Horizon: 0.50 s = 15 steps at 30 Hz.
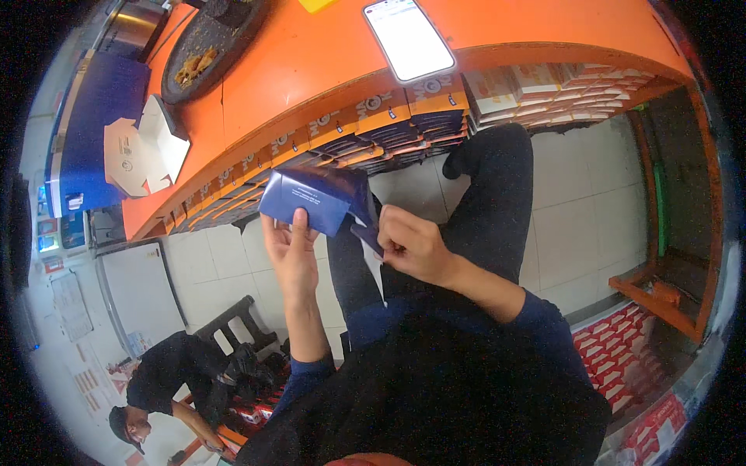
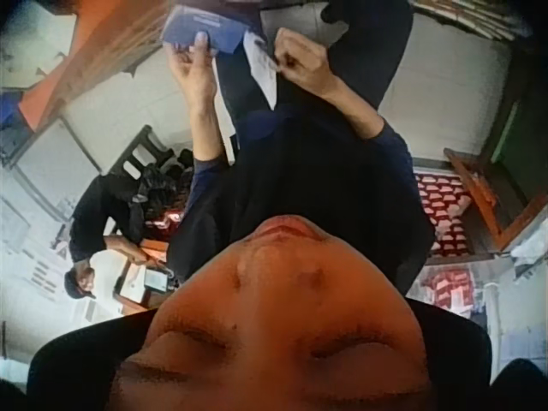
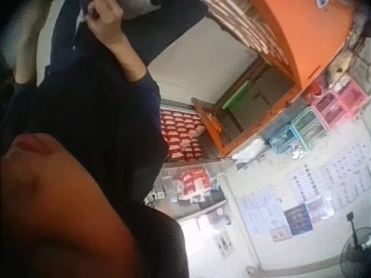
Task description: The person assembles several cardboard takeout boxes by hand, folding the flaps and interlocking the tabs on a counter.
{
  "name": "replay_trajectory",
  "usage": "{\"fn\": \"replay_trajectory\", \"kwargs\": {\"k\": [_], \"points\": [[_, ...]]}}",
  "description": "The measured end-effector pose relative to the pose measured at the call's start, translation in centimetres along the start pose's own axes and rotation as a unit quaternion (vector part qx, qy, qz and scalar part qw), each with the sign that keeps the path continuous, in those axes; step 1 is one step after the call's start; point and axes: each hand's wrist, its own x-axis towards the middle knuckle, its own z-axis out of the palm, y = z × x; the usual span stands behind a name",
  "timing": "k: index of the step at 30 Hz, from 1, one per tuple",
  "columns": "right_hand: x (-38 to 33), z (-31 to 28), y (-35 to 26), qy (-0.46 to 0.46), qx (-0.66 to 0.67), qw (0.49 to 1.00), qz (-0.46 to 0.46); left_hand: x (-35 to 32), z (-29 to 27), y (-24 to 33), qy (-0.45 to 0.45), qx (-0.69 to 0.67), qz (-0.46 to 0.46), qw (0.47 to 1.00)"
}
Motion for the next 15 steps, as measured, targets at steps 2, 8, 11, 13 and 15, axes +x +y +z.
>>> {"fn": "replay_trajectory", "kwargs": {"k": [2,8,11,13,15], "points": [[1.4,-1.4,-1.8,-0.059,-0.003,0.996,0.063,-1.1,0.6,-0.3,-0.029,0.051,0.026,0.998],[3.9,-4.2,-3.0,-0.184,-0.084,0.977,0.073,-4.8,1.7,-3.5,-0.119,0.114,0.125,0.978],[4.0,-4.7,-3.3,-0.216,0.052,0.953,0.207,-4.9,-0.7,-5.6,-0.195,0.245,0.078,0.946],[3.5,-3.5,-3.0,-0.167,0.046,0.968,0.182,-5.4,0.7,-4.7,-0.172,0.183,0.109,0.962],[2.8,-3.0,-2.3,-0.141,0.084,0.973,0.163,-5.2,0.3,-4.4,-0.148,0.121,0.140,0.972]]}}
